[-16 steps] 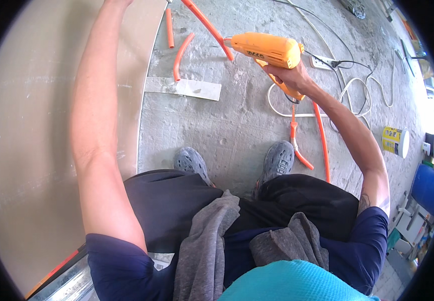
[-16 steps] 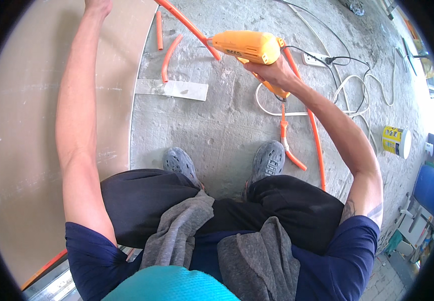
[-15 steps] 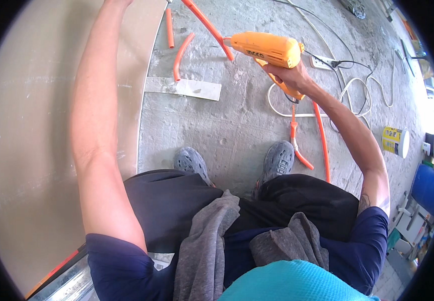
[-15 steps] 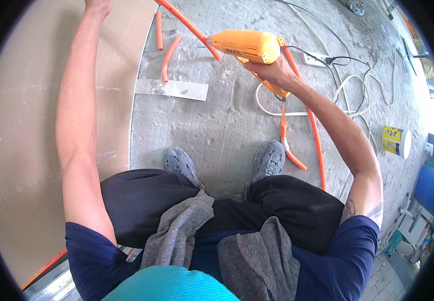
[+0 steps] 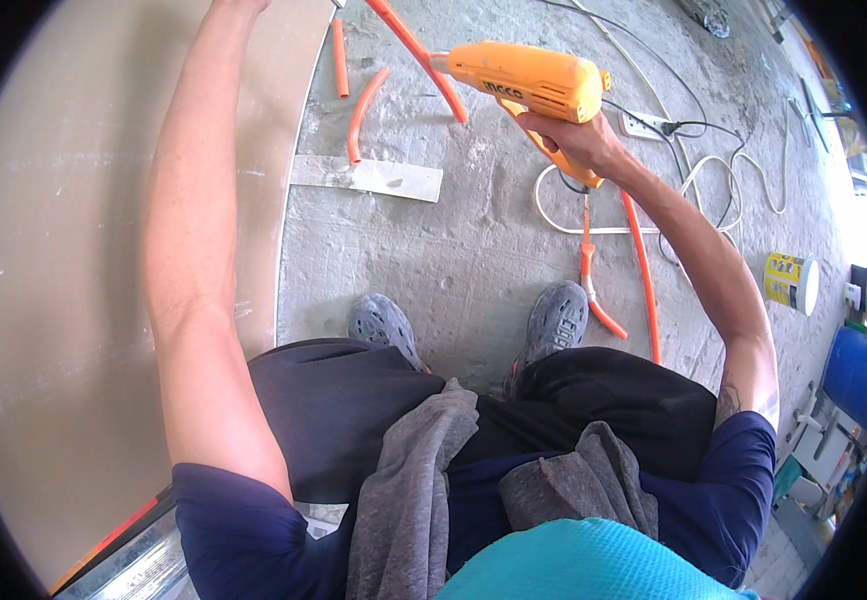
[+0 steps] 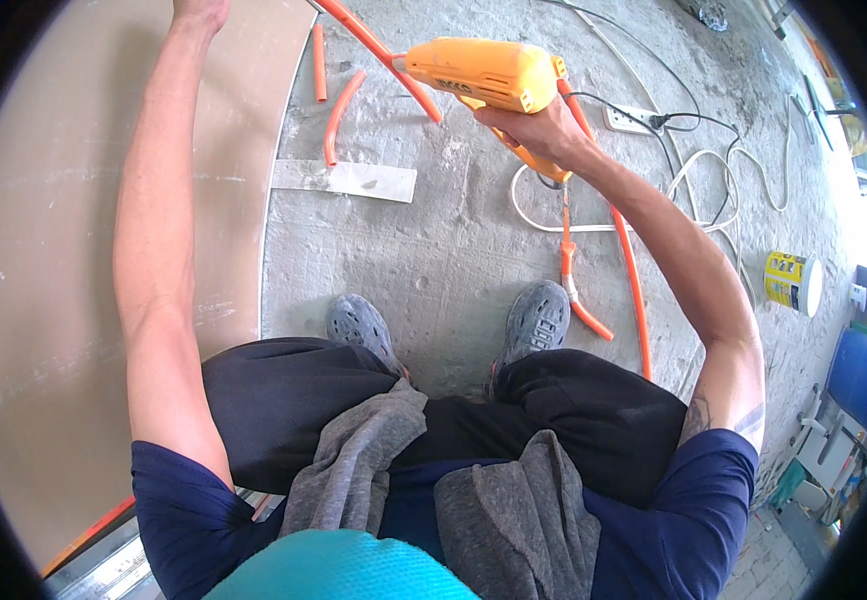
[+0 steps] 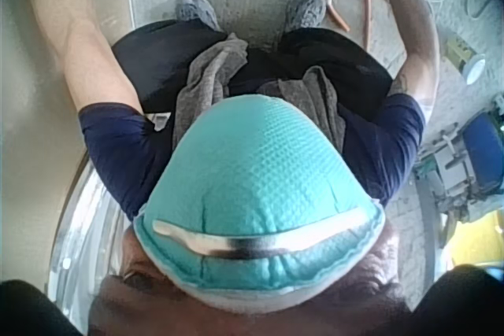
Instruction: The person holds a section of orange conduit pipe and uses a heat gun to apply heat to the surface, rotating and moving the pipe through the air to distribute the heat.
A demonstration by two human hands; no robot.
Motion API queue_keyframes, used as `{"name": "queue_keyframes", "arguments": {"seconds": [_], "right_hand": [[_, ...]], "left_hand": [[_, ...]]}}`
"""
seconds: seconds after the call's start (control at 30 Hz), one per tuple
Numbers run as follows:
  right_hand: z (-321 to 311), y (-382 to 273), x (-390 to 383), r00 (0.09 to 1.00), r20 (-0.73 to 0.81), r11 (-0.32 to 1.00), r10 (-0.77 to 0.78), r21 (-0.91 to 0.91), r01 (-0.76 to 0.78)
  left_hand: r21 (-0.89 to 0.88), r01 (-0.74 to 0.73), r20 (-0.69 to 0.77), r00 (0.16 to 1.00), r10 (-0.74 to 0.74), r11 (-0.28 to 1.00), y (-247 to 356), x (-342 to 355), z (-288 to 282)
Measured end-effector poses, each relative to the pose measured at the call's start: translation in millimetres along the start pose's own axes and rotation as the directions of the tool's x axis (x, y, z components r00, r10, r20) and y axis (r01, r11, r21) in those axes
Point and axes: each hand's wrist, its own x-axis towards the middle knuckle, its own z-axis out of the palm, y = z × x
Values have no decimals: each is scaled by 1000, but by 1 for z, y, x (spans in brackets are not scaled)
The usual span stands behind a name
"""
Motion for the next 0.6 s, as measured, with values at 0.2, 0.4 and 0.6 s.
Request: {"name": "queue_keyframes", "arguments": {"seconds": [0.2,0.4,0.6], "right_hand": [[2,-13,4,1000,-27,999,-9,31,10],[3,-37,12,997,-65,997,-37,61,41],[-9,-41,17,987,-99,975,-123,174,139]], "left_hand": [[-15,-23,24,999,23,1000,1,-2,-1],[-106,-24,42,999,29,994,-4,10,-10],[-99,-19,14,1000,21,995,3,-9,18]]}}
